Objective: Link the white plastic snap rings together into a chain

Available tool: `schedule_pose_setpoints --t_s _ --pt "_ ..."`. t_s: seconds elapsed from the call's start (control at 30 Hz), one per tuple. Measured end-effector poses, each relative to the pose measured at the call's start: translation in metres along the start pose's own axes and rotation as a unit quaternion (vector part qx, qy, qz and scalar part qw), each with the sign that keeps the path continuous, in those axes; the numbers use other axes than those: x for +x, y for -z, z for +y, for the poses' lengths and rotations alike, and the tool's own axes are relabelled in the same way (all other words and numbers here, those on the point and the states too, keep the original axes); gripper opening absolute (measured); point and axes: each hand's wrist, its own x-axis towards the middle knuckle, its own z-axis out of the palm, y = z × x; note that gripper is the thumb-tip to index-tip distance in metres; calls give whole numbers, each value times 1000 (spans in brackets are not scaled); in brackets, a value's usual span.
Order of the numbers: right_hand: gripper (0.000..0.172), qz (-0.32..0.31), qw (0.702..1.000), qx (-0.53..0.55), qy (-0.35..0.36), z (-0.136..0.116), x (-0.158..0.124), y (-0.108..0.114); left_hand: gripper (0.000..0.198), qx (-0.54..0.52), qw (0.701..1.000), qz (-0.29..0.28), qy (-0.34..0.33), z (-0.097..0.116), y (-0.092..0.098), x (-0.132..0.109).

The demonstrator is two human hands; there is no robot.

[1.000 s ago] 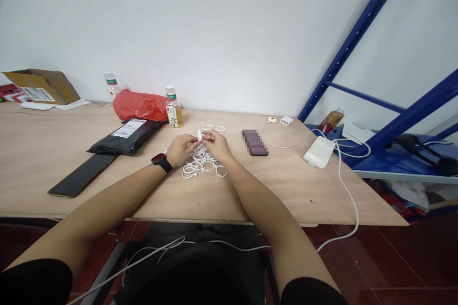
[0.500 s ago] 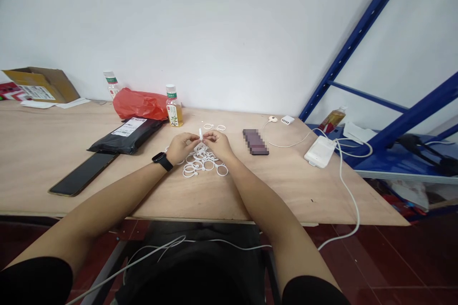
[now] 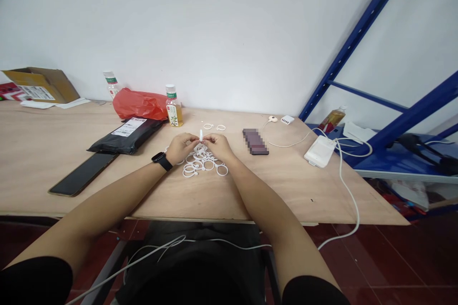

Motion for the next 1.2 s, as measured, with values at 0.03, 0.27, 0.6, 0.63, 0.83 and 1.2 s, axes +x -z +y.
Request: schedule_pose_setpoints --t_s 0.03,0.27,0.6,0.63,0.83,1.2 --pt "26 -1 1000 -5 0 0 0 0 16 -1 1000 -2 1 0 0 0" --pt "21 -25 1000 -4 -7 2 0 2 18 -24 999 -27 5 1 0 -1" --pt "15 -42 998 -43 -7 1 -1 7 21 -34 998 -46 2 2 -1 -1" --pt "14 -42 998 -50 -5 0 -1 7 21 -34 998 -46 2 2 -1 -1" --pt "11 -33 997 -69 8 -1 -1 6 20 -30 998 -46 6 2 -1 -2" --pt "14 10 994 -108 10 -9 -4 2 14 -26 999 -33 34 0 -4 -1"
